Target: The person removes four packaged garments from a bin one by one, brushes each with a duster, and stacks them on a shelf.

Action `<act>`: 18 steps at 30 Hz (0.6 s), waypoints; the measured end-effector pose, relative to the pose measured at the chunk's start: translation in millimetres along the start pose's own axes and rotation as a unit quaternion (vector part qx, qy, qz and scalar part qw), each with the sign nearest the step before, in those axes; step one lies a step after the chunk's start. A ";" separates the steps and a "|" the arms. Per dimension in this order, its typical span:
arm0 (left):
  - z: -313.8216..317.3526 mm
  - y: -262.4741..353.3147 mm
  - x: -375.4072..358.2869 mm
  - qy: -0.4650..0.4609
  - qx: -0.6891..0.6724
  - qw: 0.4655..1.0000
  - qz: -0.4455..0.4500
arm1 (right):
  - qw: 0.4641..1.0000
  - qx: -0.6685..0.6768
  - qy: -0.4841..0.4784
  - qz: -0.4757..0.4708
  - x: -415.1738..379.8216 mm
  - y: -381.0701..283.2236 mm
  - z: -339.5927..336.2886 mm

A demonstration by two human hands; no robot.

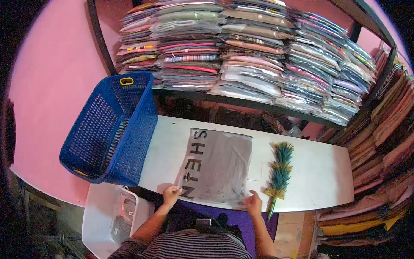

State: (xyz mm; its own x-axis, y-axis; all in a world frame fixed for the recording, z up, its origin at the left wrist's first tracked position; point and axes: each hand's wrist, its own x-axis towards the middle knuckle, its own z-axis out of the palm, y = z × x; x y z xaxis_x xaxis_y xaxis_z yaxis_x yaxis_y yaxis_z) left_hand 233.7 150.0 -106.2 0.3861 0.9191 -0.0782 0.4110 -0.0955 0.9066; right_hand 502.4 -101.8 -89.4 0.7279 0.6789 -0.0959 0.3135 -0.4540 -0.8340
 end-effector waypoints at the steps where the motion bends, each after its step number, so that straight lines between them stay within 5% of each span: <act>1: 0.7 -0.8 -2.4 0.040 -0.047 0.998 0.012 | 0.981 -0.101 0.133 -0.101 -1.2 -4.6 -14.2; 2: 0.2 -2.2 -5.3 0.079 -0.093 0.992 0.024 | 0.924 -0.199 0.261 -0.197 -3.7 -9.7 -27.6; 4: 3.0 -20.8 -5.7 0.102 -0.091 0.991 0.004 | 0.886 -0.290 0.362 -0.023 -18.0 -11.7 -45.6; 6: 2.5 -22.5 -10.6 0.109 0.011 0.994 -0.017 | 0.888 -0.321 0.327 0.033 -14.9 23.9 -53.3; 8: -1.4 -22.7 -14.4 0.092 0.009 0.996 -0.013 | 0.953 -0.184 0.223 0.089 -3.8 42.7 -60.1; 9: -2.9 -24.0 -16.3 0.089 -0.051 0.994 -0.046 | 0.947 -0.184 0.252 0.075 3.5 55.4 -57.6; 12: -5.0 -30.3 -16.2 0.083 -0.127 0.986 -0.063 | 0.981 -0.118 0.148 0.053 12.7 -18.2 -63.1; 14: -6.5 -26.4 -21.6 0.099 -0.203 0.971 -0.084 | 0.975 -0.193 0.062 -0.088 16.0 -26.6 -48.1; 16: -8.3 -26.0 -25.9 0.091 -0.187 0.976 -0.069 | 0.948 -0.218 -0.127 -0.193 22.0 -41.9 -32.4; 18: -10.1 -27.8 -26.6 0.080 -0.156 0.984 -0.036 | 0.925 -0.283 -0.156 -0.199 30.1 -56.9 -24.8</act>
State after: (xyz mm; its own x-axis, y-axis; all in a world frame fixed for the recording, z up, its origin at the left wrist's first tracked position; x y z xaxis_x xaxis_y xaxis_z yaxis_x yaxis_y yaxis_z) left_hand 203.6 132.1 -125.2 0.2203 0.9700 -0.1027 0.1499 0.0704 0.9862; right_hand 521.6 -69.9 -31.4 0.3013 0.9511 -0.0683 0.8525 -0.3008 -0.4275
